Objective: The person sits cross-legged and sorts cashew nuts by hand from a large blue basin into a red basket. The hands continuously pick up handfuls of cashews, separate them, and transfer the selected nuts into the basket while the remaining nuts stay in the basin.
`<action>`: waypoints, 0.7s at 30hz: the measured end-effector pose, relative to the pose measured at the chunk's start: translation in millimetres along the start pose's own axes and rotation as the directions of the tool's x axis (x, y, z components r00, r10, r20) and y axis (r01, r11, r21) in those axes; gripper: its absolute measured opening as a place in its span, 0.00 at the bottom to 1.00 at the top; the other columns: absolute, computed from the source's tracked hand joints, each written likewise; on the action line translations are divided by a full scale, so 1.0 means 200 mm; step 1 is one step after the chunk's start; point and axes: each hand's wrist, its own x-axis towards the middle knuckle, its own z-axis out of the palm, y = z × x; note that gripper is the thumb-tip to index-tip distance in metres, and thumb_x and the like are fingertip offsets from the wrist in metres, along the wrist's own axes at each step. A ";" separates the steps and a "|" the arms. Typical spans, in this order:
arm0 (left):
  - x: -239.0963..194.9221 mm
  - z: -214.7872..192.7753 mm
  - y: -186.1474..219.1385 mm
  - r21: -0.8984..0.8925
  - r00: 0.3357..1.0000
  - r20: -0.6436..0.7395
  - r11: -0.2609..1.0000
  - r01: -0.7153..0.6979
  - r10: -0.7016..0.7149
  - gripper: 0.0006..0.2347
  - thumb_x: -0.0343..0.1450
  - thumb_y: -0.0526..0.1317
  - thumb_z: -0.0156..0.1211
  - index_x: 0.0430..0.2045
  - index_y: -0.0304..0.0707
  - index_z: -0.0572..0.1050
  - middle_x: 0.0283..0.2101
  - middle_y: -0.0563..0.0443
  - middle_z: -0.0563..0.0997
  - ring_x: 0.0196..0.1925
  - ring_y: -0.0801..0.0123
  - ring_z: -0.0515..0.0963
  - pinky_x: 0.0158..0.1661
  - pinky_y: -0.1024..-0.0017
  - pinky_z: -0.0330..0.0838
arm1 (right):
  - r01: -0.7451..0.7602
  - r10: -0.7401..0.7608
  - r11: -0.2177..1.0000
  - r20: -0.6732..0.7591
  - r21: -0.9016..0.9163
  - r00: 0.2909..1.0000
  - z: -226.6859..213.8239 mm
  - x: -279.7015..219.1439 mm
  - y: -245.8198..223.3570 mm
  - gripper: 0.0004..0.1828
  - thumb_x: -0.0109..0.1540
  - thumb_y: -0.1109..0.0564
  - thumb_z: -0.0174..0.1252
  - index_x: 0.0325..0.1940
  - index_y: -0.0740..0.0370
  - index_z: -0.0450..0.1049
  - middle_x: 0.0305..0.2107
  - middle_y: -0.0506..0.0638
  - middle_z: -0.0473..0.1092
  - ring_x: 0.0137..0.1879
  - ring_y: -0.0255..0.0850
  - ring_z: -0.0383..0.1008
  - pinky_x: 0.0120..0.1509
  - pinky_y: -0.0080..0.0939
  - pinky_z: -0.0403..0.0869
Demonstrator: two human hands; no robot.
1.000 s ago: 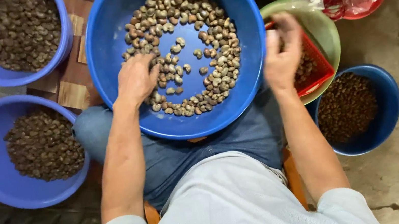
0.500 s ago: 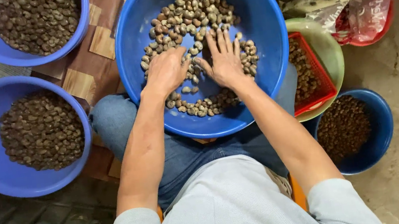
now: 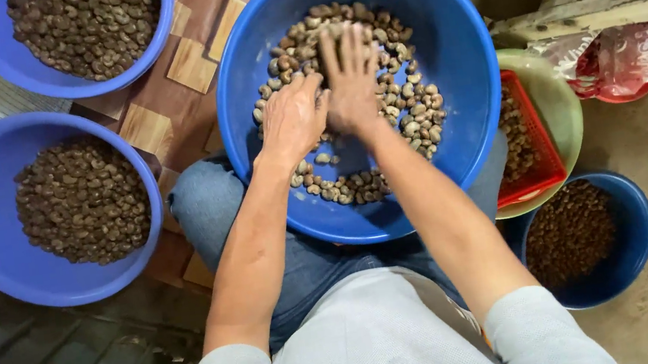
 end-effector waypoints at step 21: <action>-0.07 0.22 -0.12 0.086 0.853 0.523 0.995 -0.054 0.002 0.06 0.71 0.36 0.58 0.37 0.36 0.79 0.38 0.35 0.83 0.40 0.36 0.83 0.40 0.45 0.77 | -0.019 0.000 0.995 0.183 0.102 0.983 -0.18 -0.72 0.40 0.35 0.67 0.42 0.57 0.77 0.51 0.59 0.67 0.57 0.63 0.76 0.57 0.57 0.75 0.68 0.56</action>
